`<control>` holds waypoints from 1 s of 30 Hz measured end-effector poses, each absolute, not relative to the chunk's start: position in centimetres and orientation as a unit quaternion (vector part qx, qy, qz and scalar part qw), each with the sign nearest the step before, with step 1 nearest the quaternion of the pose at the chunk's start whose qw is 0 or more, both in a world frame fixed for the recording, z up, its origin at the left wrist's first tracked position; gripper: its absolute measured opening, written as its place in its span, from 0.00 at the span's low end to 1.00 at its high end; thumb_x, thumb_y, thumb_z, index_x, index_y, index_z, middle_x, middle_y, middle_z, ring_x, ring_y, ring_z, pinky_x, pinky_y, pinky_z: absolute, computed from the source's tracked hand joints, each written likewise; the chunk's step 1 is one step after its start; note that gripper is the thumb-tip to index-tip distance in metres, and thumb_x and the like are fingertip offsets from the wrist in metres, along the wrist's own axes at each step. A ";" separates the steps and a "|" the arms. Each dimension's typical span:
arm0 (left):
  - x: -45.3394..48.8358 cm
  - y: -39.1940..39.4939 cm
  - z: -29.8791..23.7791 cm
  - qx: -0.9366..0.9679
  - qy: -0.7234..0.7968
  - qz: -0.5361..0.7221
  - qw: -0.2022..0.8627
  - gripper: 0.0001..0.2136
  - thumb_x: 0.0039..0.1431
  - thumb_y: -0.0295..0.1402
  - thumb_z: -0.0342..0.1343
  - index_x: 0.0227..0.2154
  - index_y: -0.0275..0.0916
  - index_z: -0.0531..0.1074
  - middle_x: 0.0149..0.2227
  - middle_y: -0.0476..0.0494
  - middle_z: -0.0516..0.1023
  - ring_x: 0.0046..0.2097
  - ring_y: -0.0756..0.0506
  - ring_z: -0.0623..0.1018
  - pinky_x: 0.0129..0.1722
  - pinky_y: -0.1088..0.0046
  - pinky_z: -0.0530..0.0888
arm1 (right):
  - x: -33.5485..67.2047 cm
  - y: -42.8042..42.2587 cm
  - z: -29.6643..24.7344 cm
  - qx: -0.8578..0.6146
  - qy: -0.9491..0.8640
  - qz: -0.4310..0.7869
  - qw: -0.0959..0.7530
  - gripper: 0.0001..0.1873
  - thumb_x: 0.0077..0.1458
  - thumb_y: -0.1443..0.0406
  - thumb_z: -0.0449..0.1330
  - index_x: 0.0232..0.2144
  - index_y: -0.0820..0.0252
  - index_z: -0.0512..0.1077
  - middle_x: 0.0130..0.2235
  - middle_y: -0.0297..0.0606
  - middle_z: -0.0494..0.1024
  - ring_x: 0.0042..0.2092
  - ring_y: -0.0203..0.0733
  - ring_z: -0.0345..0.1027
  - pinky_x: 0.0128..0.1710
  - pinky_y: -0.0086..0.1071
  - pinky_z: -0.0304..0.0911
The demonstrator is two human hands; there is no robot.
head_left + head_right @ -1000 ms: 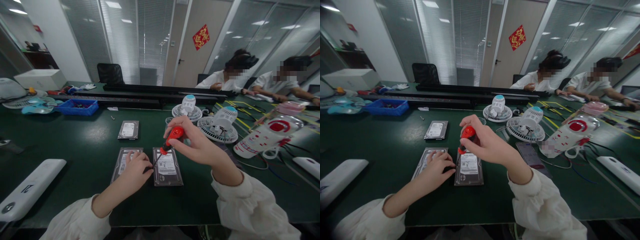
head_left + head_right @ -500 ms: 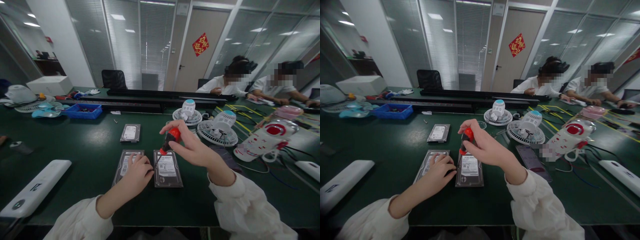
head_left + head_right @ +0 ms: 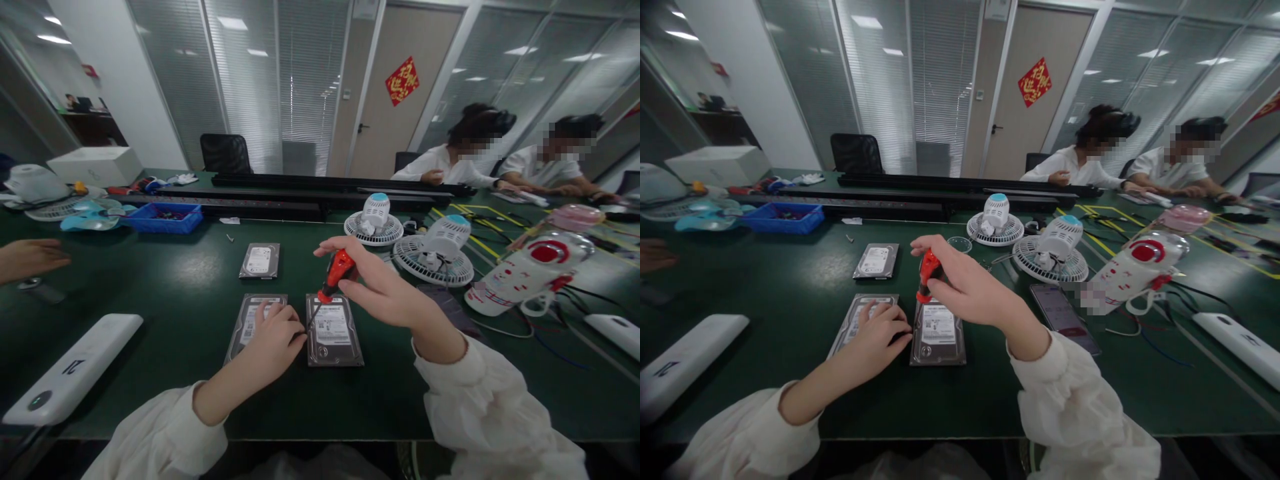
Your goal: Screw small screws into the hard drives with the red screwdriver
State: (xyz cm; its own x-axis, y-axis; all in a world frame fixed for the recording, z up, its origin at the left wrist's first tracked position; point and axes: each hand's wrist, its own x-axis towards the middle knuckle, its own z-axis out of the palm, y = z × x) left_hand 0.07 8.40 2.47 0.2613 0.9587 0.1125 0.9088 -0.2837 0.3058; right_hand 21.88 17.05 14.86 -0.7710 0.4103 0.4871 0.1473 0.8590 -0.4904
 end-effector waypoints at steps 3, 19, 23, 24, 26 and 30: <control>0.0 8.5 2.4 0.789 0.592 0.137 0.088 0.10 0.71 0.30 0.57 0.41 0.42 0.86 0.46 0.41 0.81 0.56 0.34 0.76 0.69 0.33 0.57 | 21.9 17.1 15.0 -0.153 -0.909 0.246 0.299 0.21 0.68 0.65 0.56 0.61 0.57 0.63 0.55 0.46 0.79 0.42 0.41 0.77 0.41 0.36 0.71; 0.1 8.5 2.7 0.787 0.597 0.126 0.093 0.11 0.71 0.29 0.57 0.41 0.42 0.86 0.47 0.40 0.81 0.56 0.34 0.75 0.70 0.32 0.57 | 21.8 17.4 14.5 -0.189 -0.897 0.211 0.339 0.22 0.70 0.58 0.58 0.62 0.58 0.67 0.55 0.48 0.82 0.44 0.45 0.79 0.41 0.38 0.71; 0.2 8.4 2.8 0.785 0.600 0.123 0.092 0.10 0.70 0.29 0.57 0.41 0.42 0.86 0.47 0.40 0.81 0.56 0.33 0.76 0.70 0.32 0.57 | 21.5 17.3 14.7 -0.240 -0.890 0.163 0.352 0.15 0.63 0.55 0.68 0.40 0.58 0.70 0.29 0.30 0.74 0.26 0.35 0.65 0.27 0.31 0.59; 0.2 8.4 2.9 0.785 0.600 0.121 0.093 0.10 0.70 0.29 0.58 0.41 0.41 0.86 0.47 0.39 0.81 0.56 0.33 0.76 0.70 0.32 0.57 | 21.4 17.3 14.8 -0.248 -0.890 0.151 0.352 0.16 0.62 0.55 0.68 0.38 0.57 0.68 0.28 0.28 0.71 0.25 0.34 0.62 0.27 0.31 0.57; 0.2 8.4 3.1 0.785 0.601 0.118 0.094 0.10 0.70 0.28 0.58 0.41 0.41 0.85 0.47 0.39 0.81 0.56 0.33 0.76 0.69 0.31 0.57 | 21.3 17.4 14.7 -0.255 -0.888 0.142 0.354 0.16 0.62 0.56 0.68 0.37 0.56 0.66 0.29 0.29 0.71 0.27 0.35 0.63 0.28 0.31 0.58; 0.3 8.4 3.4 0.784 0.603 0.111 0.096 0.10 0.70 0.28 0.58 0.41 0.42 0.85 0.48 0.40 0.81 0.57 0.33 0.76 0.69 0.32 0.57 | 21.0 17.6 14.2 -0.213 -0.882 0.168 0.385 0.17 0.64 0.57 0.67 0.50 0.56 0.68 0.47 0.41 0.80 0.44 0.45 0.77 0.42 0.37 0.69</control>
State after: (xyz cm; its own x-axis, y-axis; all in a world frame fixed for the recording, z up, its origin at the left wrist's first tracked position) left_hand 0.26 8.39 3.42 0.2471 0.9673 0.0576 0.9249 -0.2532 0.2837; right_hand 20.99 17.59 14.21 -0.6134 0.5042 0.6079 0.2459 0.8534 -0.4596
